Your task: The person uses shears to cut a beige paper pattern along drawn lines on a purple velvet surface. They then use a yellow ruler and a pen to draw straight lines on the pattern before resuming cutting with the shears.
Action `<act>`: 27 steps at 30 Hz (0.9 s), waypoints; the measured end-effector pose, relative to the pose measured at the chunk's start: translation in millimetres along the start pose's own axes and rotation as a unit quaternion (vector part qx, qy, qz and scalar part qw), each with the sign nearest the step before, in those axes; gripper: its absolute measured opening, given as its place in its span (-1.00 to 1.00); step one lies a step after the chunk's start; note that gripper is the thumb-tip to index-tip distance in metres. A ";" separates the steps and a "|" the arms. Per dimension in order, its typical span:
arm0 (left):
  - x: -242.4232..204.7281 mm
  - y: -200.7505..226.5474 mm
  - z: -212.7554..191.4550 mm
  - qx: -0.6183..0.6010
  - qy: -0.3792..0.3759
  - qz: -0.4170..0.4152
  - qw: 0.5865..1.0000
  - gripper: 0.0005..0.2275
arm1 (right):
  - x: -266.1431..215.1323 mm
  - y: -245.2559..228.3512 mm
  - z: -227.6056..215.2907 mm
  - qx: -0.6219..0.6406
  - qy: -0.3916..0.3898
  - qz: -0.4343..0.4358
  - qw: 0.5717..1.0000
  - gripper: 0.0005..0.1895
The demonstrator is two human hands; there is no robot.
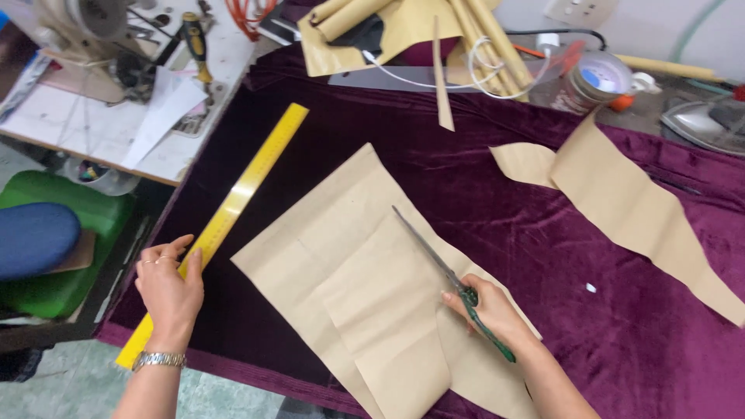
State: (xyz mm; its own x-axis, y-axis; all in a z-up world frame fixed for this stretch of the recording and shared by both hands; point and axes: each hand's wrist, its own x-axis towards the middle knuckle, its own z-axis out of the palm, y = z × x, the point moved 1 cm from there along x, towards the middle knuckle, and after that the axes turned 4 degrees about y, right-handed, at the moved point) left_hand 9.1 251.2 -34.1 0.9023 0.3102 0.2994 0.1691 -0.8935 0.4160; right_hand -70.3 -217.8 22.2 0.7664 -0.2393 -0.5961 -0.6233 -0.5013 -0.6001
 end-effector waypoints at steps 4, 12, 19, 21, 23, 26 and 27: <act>-11.3 47.1 -7.8 -0.092 -0.082 0.002 0.992 -0.71 | -22.3 19.1 -32.0 0.009 0.045 0.010 0.999 -0.74; -29.7 61.1 12.1 -0.095 -0.142 -0.070 0.983 -0.53 | -56.2 99.7 -77.8 0.021 0.148 0.080 0.986 -0.65; -27.1 89.6 -5.5 -0.120 -0.189 -0.215 0.950 -0.64 | -80.5 142.8 -67.8 -0.043 0.090 0.115 0.988 -0.60; -26.9 88.7 -3.4 -0.121 -0.189 -0.225 0.948 -0.65 | -84.8 147.8 -62.3 -0.052 0.073 0.103 0.991 -0.59; -26.7 87.9 -2.9 -0.145 -0.193 -0.249 0.938 -0.68 | -91.5 144.0 -58.9 -0.021 0.078 0.103 0.991 -0.63; -31.2 78.5 3.5 -0.220 -0.176 -0.260 0.924 -0.69 | -87.5 159.4 -50.7 0.020 0.087 0.073 0.993 -0.81; -32.0 76.1 4.4 -0.219 -0.172 -0.261 0.924 -0.69 | -86.1 161.8 -51.7 0.021 0.085 0.069 0.994 -0.81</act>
State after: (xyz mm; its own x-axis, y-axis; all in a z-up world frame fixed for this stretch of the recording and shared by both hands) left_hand -5.2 171.8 -15.9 0.8286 0.4729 -0.2996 0.5080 -0.4102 0.7574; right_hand -229.1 -321.3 4.0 0.6859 -0.4420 -0.5780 -0.7277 -0.4203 -0.5421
